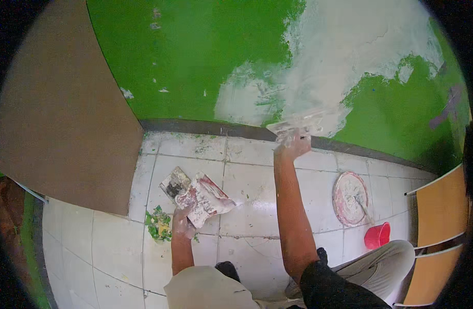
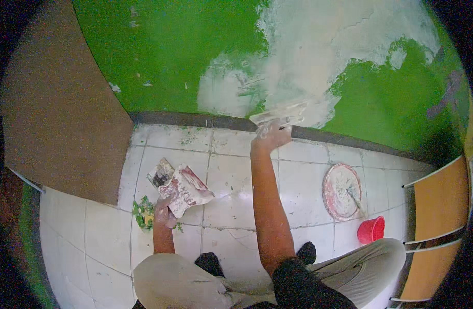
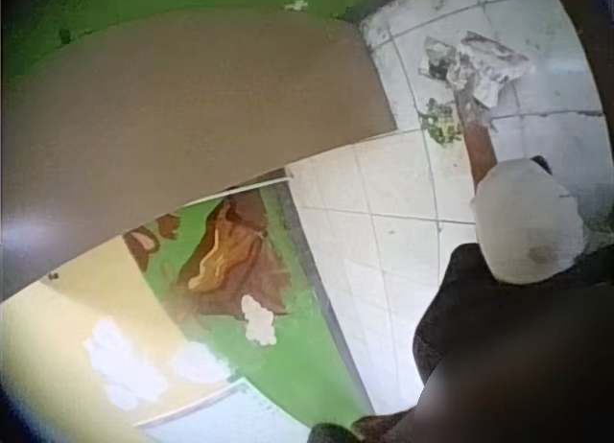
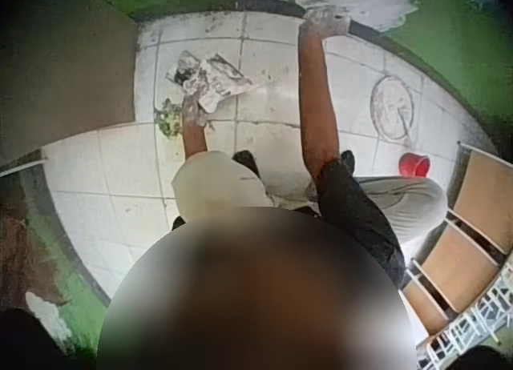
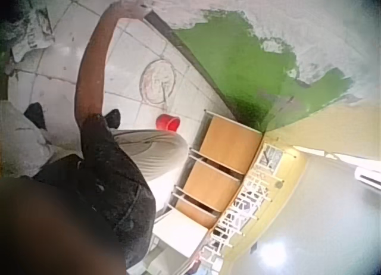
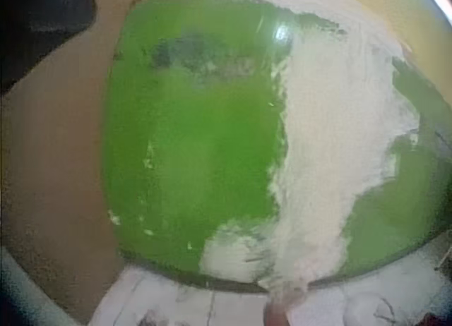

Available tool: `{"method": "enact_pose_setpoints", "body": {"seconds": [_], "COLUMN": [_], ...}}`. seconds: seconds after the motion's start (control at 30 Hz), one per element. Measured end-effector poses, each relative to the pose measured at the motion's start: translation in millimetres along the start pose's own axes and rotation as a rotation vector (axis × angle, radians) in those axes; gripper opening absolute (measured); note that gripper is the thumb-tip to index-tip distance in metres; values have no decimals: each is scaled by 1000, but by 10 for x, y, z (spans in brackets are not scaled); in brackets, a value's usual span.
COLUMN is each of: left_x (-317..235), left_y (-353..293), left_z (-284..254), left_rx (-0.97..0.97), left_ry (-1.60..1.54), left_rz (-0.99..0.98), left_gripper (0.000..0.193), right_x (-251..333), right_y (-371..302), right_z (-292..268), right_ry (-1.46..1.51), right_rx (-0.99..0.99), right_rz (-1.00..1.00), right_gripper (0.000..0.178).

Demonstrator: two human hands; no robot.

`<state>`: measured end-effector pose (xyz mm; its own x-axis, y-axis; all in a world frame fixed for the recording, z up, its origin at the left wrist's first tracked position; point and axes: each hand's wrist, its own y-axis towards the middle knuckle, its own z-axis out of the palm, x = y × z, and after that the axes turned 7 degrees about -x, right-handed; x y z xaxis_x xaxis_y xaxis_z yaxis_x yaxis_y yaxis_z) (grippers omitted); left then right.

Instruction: The person mixes putty in a bucket lid with a spatula, then applies the putty to a wall surface to patch damage.

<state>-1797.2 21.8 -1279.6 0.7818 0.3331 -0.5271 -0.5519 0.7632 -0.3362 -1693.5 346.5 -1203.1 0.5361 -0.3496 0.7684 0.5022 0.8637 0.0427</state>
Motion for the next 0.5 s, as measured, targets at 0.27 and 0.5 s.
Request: {"method": "enact_pose_setpoints", "body": {"seconds": [0.27,0.5], "left_x": [249,401], "left_y": [154,102], "left_z": [-43,26], "left_rx": [47,-21], "left_ry": [-93,-7], "left_rz": [-60,-16], "left_gripper": [66,56], "right_x": [-23,157], "right_y": [-599,-1610], "right_z": [1423,1569], "right_ry": [-480,-426], "right_rx": [-63,298], "right_rz": [-376,-178], "right_gripper": [9,14]}}
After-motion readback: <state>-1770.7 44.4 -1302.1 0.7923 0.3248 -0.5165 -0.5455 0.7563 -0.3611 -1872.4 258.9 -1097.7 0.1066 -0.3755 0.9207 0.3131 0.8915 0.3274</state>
